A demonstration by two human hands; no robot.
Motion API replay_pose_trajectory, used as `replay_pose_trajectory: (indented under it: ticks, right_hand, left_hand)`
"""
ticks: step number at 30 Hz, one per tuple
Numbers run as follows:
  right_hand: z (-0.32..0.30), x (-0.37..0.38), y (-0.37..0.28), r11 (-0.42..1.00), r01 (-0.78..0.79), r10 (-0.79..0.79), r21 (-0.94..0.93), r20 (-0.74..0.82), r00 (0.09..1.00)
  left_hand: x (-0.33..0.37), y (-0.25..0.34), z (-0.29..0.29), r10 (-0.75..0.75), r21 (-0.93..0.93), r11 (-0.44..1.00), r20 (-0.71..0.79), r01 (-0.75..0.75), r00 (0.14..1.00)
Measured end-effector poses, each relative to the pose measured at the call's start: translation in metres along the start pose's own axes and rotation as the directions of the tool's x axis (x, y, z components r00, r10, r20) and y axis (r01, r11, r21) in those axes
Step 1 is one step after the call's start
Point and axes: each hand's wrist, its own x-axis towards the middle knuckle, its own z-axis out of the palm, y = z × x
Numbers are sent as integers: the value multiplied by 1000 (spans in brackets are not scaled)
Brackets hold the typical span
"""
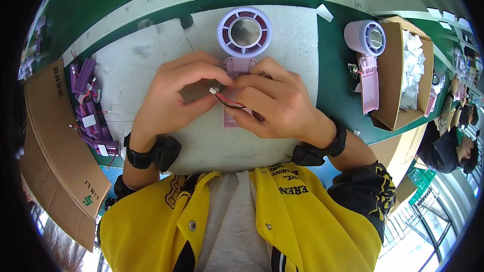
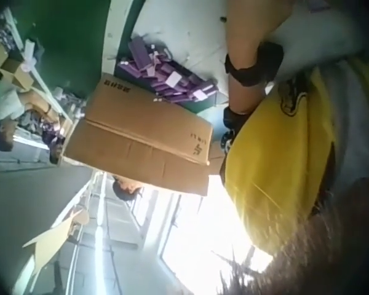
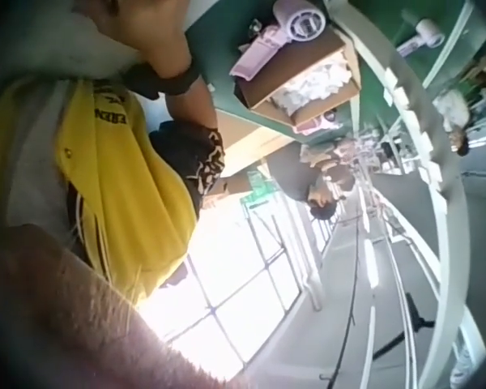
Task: The person connects a battery to a circuit board by hand, places the battery into a handheld fan housing, and sets the assembly on a conveyor belt before repeating the process.
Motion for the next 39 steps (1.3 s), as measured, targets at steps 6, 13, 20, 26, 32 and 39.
replay_pose_trajectory:
  ticks: [6,13,20,26,32,39]
  right_hand:
    - [-4,0,3,998,63,-60,30,-93,994]
    - [-7,-1,2,999,40,-39,19,-49,998]
    - [-7,2,-5,995,-98,97,-7,-77,992]
    - [-12,1,-4,989,-141,141,52,6,990]
    - [-13,6,-5,992,-91,85,88,69,994]
    - [-12,3,-5,986,-150,145,67,68,987]
  left_hand:
    - [-4,-2,0,-83,-159,984,12,84,996]
    - [-2,-1,-7,-73,-201,975,93,91,993]
    - [-3,-4,-9,-58,-214,974,90,77,994]
    - [-5,-4,-12,-222,-403,877,145,263,964]
    - [-3,-4,-15,-143,-356,916,138,184,980]
    - [-3,1,-13,-188,-369,905,102,213,977]
